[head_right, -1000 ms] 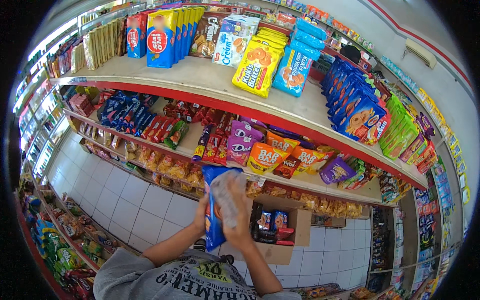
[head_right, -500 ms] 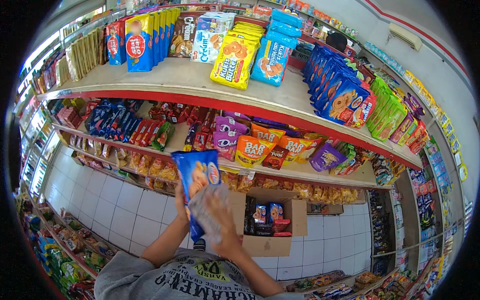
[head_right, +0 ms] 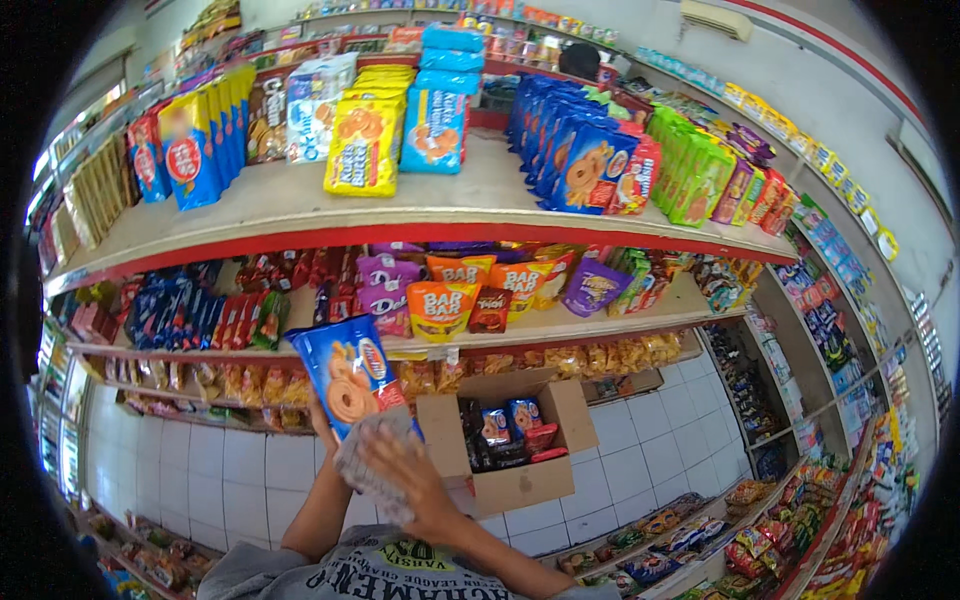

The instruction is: Cleaning and restocking snack packages on the grocery store shelves.

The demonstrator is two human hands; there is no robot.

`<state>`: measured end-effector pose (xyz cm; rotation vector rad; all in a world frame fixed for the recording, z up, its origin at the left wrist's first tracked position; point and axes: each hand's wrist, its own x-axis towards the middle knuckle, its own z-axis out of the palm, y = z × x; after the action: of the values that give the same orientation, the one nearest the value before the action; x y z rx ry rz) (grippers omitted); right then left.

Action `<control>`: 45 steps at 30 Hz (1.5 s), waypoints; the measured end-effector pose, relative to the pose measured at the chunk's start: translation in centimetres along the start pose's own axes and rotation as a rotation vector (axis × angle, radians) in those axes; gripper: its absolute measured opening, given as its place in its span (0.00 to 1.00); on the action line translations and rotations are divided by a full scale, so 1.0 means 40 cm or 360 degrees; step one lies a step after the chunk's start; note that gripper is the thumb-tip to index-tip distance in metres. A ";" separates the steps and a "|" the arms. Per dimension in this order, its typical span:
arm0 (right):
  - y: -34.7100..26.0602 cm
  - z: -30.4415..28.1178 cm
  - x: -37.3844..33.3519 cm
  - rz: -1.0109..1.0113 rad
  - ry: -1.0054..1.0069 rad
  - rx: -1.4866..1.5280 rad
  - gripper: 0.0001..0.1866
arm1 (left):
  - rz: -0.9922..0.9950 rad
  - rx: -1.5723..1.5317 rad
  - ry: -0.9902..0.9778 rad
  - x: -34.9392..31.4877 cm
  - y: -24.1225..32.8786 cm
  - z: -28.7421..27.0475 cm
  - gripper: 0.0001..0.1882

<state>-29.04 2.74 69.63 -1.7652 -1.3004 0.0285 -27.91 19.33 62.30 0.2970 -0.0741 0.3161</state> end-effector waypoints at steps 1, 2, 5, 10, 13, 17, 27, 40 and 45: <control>-0.021 -0.004 -0.010 0.0018 -0.0118 0.0060 0.29 | -0.0005 0.0061 0.0037 -0.007 0.001 0.025 0.37; -0.001 -0.012 -0.008 0.0031 -0.0085 0.0037 0.29 | -0.0012 0.0122 0.0072 -0.008 -0.006 0.040 0.39; 0.058 -0.053 0.031 -0.0123 0.0128 -0.0219 0.32 | -0.0060 0.0828 -0.0257 -0.038 -0.083 0.040 0.35; 0.053 -0.119 0.050 0.0008 0.0489 -0.0252 0.22 | -0.0343 0.0624 0.0064 -0.042 -0.129 0.095 0.36; 0.033 -0.075 -0.041 0.0029 0.0168 -0.0258 0.24 | 0.0009 0.0518 -0.0048 0.027 -0.080 0.076 0.36; 0.073 -0.104 -0.132 0.0229 0.0113 -0.0126 0.27 | -0.0018 0.0095 -0.0261 0.065 -0.061 0.126 0.35; 0.172 -0.081 -0.159 0.0792 0.1515 0.1363 0.21 | -0.0636 0.0614 0.0300 0.011 -0.158 0.132 0.31; 0.087 -0.059 -0.139 0.0639 0.1022 0.0476 0.17 | -0.0312 0.1207 -0.0005 0.045 -0.110 0.141 0.23; 0.091 -0.103 -0.104 0.1160 0.0977 0.0624 0.20 | -0.0368 0.1220 -0.0059 0.019 -0.123 0.130 0.22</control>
<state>-26.12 -3.18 67.68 -1.6254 -0.1640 0.1301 -25.76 13.52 66.00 1.0634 0.0493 0.0958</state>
